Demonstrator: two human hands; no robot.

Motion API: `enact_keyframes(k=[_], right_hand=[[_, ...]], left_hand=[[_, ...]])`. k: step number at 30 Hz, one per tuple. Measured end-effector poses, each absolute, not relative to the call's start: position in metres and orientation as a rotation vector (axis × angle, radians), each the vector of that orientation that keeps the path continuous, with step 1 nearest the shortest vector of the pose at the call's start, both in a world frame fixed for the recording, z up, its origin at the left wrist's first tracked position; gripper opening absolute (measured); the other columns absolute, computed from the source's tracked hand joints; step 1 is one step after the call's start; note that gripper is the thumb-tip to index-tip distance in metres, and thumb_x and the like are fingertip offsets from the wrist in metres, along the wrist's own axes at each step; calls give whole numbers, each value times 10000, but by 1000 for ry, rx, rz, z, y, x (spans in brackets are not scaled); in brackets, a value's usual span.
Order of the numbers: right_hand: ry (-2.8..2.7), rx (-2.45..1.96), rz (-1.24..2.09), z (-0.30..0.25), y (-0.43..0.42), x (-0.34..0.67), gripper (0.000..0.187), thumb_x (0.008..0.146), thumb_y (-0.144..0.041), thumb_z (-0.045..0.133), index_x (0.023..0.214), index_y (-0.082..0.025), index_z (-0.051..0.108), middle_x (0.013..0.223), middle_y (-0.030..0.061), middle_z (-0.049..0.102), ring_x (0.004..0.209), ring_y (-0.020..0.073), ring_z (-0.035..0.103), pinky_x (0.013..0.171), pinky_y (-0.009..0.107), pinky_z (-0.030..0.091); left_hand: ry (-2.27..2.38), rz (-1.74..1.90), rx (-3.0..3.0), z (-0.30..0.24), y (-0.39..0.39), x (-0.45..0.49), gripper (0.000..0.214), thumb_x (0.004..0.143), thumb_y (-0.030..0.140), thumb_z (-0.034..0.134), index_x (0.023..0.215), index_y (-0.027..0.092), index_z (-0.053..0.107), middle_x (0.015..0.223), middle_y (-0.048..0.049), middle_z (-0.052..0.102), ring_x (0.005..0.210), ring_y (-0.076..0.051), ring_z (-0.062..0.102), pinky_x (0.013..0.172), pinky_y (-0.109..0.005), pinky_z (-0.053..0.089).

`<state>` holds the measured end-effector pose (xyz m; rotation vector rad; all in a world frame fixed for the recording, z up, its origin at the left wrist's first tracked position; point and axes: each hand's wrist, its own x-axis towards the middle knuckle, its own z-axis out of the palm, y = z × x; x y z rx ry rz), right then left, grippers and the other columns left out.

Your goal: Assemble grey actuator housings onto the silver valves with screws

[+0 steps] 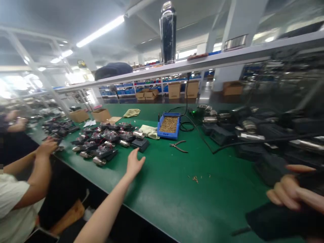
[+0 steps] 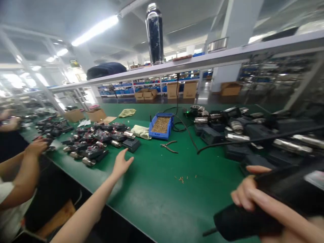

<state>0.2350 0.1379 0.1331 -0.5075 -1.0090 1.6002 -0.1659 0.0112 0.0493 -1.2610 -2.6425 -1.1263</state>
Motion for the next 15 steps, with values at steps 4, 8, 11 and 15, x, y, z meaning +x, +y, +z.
enact_keyframes(k=[4, 8, 11, 15], right_hand=[[-828, -827, 1394, 152, 84, 236, 361, 467, -302, 816, 796, -246, 681, 502, -43, 504, 423, 107, 472, 414, 273, 436], [-756, -933, 1314, 154, 65, 238, 405, 461, -267, 829, 826, -207, 663, 501, -60, 508, 428, 83, 466, 433, 234, 436], [-738, -957, 1272, 147, 59, 248, 411, 479, -267, 839, 841, -199, 656, 516, -55, 530, 436, 83, 476, 442, 234, 443], [-665, -911, 1172, 138, 58, 243, 378, 501, -231, 821, 828, -196, 636, 525, -62, 554, 457, 76, 499, 486, 224, 468]], left_hand=[[-2709, -1067, -1181, 68, 47, -217, 664, 718, 328, 618, 1292, 23, 480, 1376, -265, 479, 1365, -396, 365, 1138, -517, 276], [-2846, -989, -1166, 68, 75, -232, 778, 698, 431, 623, 1310, -19, 458, 1322, -305, 487, 1308, -467, 410, 1088, -562, 323], [-2889, -920, -1157, 62, 74, -225, 842, 707, 467, 611, 1361, -23, 412, 1303, -306, 483, 1291, -465, 428, 1071, -555, 346], [-2863, -831, -1290, 50, 47, -200, 852, 694, 490, 614, 1374, 14, 420, 1256, -257, 518, 1267, -410, 463, 1081, -507, 359]])
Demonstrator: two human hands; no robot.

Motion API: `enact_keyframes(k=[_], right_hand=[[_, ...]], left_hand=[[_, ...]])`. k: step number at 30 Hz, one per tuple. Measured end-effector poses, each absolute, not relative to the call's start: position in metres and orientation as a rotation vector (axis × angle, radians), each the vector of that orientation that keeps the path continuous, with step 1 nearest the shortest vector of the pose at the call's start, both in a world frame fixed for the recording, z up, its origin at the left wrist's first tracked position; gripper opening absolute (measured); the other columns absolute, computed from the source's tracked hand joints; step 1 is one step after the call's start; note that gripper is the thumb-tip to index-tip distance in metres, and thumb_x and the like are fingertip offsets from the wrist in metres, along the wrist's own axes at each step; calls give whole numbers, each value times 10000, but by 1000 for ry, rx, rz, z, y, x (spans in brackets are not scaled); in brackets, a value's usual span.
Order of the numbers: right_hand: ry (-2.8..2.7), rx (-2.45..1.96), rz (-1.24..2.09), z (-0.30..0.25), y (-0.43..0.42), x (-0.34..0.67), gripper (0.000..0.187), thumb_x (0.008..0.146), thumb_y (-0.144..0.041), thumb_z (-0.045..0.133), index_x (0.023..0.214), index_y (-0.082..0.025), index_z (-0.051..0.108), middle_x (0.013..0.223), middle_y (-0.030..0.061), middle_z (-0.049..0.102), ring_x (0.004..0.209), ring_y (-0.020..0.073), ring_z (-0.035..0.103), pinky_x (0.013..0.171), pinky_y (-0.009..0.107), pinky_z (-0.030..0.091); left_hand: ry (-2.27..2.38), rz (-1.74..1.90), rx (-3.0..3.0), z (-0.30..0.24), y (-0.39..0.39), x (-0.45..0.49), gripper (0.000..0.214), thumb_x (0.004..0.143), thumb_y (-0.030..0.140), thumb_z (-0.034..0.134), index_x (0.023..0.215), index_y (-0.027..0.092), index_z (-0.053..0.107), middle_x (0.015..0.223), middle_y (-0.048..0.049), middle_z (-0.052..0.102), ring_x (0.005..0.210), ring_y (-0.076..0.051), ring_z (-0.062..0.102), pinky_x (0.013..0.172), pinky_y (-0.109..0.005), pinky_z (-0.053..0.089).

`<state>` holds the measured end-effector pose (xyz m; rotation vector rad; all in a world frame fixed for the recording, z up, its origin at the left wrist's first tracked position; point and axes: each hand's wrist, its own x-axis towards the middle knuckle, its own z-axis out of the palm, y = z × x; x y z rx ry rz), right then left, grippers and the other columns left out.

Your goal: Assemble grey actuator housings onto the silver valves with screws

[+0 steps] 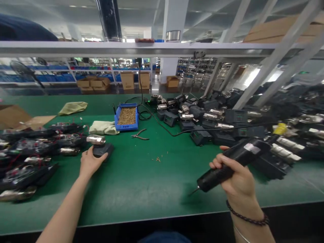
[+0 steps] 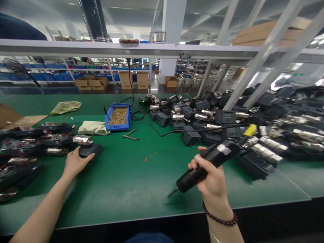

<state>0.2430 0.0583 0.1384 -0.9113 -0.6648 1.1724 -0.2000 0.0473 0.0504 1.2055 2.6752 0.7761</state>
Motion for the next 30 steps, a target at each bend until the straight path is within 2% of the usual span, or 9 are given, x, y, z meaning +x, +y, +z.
enact_keyframes(k=[4, 7, 11, 14, 21, 27, 30], right_hand=[[-745, -786, 1010, 128, 81, 213, 355, 555, -201, 754, 884, -209, 623, 507, -82, 562, 454, 87, 515, 509, 237, 478], [-876, -728, 915, 116, 109, 185, 325, 587, -210, 721, 894, -209, 613, 515, -93, 567, 436, 99, 526, 501, 262, 474], [-997, -728, 878, 99, 143, 154, 298, 606, -206, 741, 878, -195, 620, 534, -85, 584, 457, 114, 565, 524, 280, 483], [-1068, -733, 879, 90, 158, 138, 292, 616, -197, 743, 886, -194, 631, 550, -80, 601, 460, 116, 576, 517, 278, 483], [-1108, -773, 940, 90, 162, 128, 274, 610, -181, 742, 863, -188, 639, 548, -79, 594, 445, 109, 562, 490, 269, 470], [-1106, -646, 1039, 136, 133, 152, 291, 605, -173, 720, 881, -212, 635, 533, -83, 579, 436, 102, 545, 487, 258, 465], [-1080, -544, 1177, 164, 108, 165, 297, 623, -162, 676, 910, -226, 633, 528, -80, 555, 432, 90, 511, 478, 243, 458]], left_hand=[[2560, 804, 1507, 26, 2, -159, 831, 694, 547, 591, 1333, 29, 469, 1218, -232, 528, 1202, -398, 506, 1051, -541, 394], [2451, 918, 1696, 3, -34, -123, 774, 705, 554, 628, 1325, 111, 487, 1215, -186, 554, 1138, -376, 561, 991, -561, 455], [2277, 1123, 1945, -18, -64, -74, 533, 860, 488, 557, 1293, 180, 514, 1165, -157, 611, 1027, -315, 649, 850, -463, 568], [2165, 1227, 2031, -23, -68, -45, 423, 927, 470, 490, 1248, 199, 546, 1115, -138, 636, 957, -266, 687, 791, -384, 599], [1977, 1271, 2024, 0, -60, -26, 332, 939, 394, 505, 1140, 174, 650, 1011, -127, 679, 885, -230, 706, 734, -310, 608], [1944, 1504, 2024, 39, -58, -22, 143, 923, 238, 557, 890, 188, 688, 773, -40, 680, 697, -152, 678, 686, -233, 579], [1844, 1573, 2035, 53, -53, -5, 115, 924, 204, 565, 870, 183, 664, 730, -18, 693, 651, -127, 669, 654, -201, 564]])
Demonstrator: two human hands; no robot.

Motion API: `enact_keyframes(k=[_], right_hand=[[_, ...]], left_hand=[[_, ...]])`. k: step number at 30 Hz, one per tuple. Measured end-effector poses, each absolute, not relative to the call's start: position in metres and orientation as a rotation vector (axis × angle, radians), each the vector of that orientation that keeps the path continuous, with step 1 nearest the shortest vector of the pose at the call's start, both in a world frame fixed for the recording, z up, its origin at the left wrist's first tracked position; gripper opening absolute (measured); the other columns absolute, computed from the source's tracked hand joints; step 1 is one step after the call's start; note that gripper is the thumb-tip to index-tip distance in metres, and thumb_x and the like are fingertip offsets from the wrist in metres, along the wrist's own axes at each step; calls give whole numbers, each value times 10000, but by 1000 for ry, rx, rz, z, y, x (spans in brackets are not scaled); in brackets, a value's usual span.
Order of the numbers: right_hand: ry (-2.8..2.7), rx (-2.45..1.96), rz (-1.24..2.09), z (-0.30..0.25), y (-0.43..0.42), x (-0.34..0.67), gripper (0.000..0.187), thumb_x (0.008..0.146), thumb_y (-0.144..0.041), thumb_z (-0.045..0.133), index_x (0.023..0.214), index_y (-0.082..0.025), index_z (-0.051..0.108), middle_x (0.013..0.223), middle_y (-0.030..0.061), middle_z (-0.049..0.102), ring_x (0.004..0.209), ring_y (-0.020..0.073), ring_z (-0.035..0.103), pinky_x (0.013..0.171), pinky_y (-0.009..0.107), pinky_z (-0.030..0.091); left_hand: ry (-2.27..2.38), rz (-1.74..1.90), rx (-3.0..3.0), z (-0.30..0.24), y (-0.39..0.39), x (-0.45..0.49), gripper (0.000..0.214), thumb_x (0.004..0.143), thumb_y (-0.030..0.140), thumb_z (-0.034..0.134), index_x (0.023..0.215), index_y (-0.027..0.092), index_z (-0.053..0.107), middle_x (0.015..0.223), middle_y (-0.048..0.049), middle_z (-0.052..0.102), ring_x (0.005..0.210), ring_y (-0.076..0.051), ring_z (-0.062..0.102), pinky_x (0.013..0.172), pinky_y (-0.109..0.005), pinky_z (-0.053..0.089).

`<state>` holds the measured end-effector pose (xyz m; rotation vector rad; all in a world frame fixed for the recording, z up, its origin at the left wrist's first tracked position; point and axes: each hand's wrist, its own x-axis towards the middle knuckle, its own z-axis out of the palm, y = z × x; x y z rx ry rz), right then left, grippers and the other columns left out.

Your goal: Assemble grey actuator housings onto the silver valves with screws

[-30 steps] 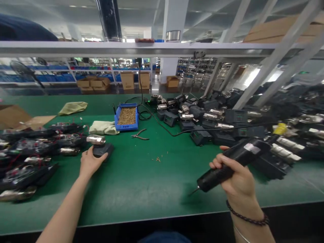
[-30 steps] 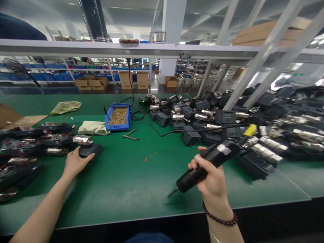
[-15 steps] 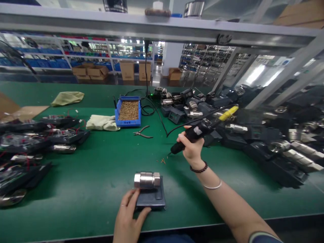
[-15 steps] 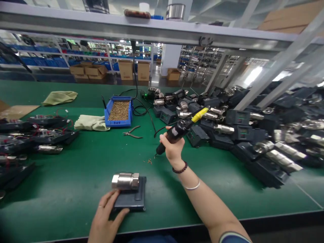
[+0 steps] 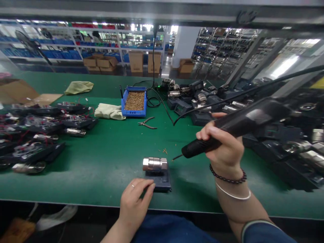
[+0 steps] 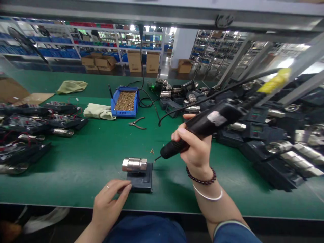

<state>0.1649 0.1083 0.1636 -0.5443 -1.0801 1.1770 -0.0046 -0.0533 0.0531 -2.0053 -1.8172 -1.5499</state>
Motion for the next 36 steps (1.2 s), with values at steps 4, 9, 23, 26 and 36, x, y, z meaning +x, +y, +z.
enact_keyframes(k=[4, 9, 23, 26, 36], right_hand=[[-1004, -446, 1326, 187, 78, 177, 287, 617, -152, 674, 892, -227, 642, 535, -75, 518, 420, 69, 448, 454, 213, 430], [-1013, -400, 1370, 194, 59, 188, 269, 654, -181, 703, 912, -233, 651, 552, -73, 459, 420, 69, 390, 427, 216, 391], [-956, -503, 1415, 182, 56, 192, 273, 632, -255, 779, 870, -289, 649, 535, -74, 351, 399, 90, 290, 385, 274, 301], [-958, -489, 1410, 182, 55, 187, 286, 611, -260, 808, 856, -294, 663, 518, -74, 367, 380, 88, 295, 370, 278, 287], [-1265, -497, 1463, 166, 44, 174, 277, 722, -272, 775, 970, -273, 651, 581, -53, 559, 446, 102, 495, 455, 271, 449]], left_hand=[[-1756, -1539, -2009, 63, -40, 23, 187, 941, 298, 557, 984, 148, 660, 797, -57, 738, 675, -148, 696, 678, -235, 581], [-1674, -1562, -2074, 69, -27, 39, 196, 949, 291, 546, 950, 151, 682, 775, -54, 756, 681, -153, 717, 685, -236, 586], [-2269, -2001, -2064, 71, -35, 36, 370, 928, 388, 546, 675, 189, 727, 559, -1, 701, 491, -127, 643, 502, -207, 517], [-2288, -1975, -2050, 72, -37, 35, 427, 946, 421, 506, 658, 187, 715, 552, -7, 689, 490, -128, 632, 500, -212, 514], [-2246, -1647, -1891, 40, -53, -17, 325, 813, 506, 665, 821, 182, 642, 709, -17, 632, 657, -171, 622, 630, -276, 529]])
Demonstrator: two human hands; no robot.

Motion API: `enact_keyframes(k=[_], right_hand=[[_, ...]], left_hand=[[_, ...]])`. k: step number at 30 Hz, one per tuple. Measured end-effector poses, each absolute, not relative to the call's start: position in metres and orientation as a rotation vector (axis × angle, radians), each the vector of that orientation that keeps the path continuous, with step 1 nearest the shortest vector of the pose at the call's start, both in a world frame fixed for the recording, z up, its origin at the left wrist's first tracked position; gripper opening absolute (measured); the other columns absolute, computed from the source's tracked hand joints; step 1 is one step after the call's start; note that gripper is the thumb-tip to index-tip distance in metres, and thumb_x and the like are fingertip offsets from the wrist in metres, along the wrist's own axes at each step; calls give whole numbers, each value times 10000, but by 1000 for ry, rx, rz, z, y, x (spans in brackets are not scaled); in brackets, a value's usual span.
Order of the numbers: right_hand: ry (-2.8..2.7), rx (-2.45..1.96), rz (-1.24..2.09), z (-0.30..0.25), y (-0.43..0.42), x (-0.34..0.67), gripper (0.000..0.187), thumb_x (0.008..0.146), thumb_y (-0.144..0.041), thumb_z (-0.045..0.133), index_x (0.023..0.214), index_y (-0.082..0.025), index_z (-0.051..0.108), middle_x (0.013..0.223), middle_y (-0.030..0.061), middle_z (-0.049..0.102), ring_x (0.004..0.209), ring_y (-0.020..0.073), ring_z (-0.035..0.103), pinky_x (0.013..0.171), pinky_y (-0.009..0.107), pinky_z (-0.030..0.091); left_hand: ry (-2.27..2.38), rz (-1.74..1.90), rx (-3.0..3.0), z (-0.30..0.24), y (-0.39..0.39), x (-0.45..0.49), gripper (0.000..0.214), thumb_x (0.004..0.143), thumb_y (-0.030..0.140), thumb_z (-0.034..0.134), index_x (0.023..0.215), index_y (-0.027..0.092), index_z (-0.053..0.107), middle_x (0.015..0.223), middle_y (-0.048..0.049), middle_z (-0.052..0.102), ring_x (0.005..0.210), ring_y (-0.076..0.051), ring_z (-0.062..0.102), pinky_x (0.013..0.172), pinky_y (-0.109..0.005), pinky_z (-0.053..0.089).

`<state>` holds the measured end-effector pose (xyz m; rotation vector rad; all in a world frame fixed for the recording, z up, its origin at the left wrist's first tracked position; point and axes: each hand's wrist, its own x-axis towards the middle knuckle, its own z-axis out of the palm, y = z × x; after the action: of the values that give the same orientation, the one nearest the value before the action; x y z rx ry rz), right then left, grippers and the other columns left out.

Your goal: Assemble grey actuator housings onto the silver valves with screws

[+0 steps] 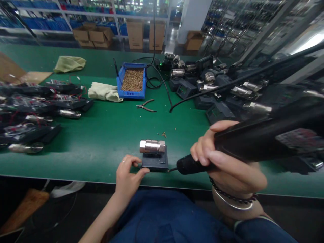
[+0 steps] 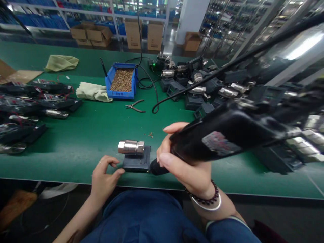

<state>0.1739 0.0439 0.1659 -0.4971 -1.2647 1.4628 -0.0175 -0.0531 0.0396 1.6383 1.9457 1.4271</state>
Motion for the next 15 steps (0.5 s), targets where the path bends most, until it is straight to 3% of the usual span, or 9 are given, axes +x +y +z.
enact_keyframes(k=[1, 3, 6, 11, 15], right_hand=[[-1302, -505, 1454, 163, 44, 174, 278, 735, -272, 767, 984, -271, 644, 591, -52, 566, 457, 105, 503, 463, 274, 455], [-1352, -508, 1436, 158, 43, 174, 282, 753, -276, 753, 1008, -266, 633, 604, -52, 567, 472, 106, 509, 478, 277, 461], [-1402, -502, 1439, 152, 44, 173, 292, 776, -264, 736, 1043, -257, 619, 620, -50, 564, 495, 104, 513, 492, 268, 452], [-1475, -504, 1483, 142, 45, 167, 312, 794, -192, 707, 1077, -263, 598, 660, -48, 587, 522, 106, 520, 514, 263, 450], [-1533, -492, 1500, 142, 46, 161, 259, 765, -132, 698, 968, -250, 589, 657, -57, 578, 530, 104, 531, 520, 258, 458]], left_hand=[[1959, 1360, 1579, 34, -51, -24, 329, 775, 472, 704, 905, 177, 635, 811, -39, 652, 737, -191, 642, 683, -302, 546], [1882, 1198, 1499, 27, -44, -34, 568, 705, 398, 745, 1183, 158, 554, 1129, -119, 634, 1012, -257, 637, 872, -395, 538], [1652, 1023, 1498, 22, -32, -38, 825, 680, 348, 736, 1396, 142, 379, 1408, -187, 465, 1302, -325, 464, 1076, -504, 391], [1518, 1009, 1512, 19, -24, -35, 662, 723, 380, 709, 1313, 167, 500, 1410, -163, 466, 1331, -333, 429, 1111, -522, 343], [1553, 1022, 1525, 17, -24, -34, 648, 702, 340, 720, 1293, 165, 517, 1383, -150, 488, 1312, -325, 448, 1110, -515, 348]])
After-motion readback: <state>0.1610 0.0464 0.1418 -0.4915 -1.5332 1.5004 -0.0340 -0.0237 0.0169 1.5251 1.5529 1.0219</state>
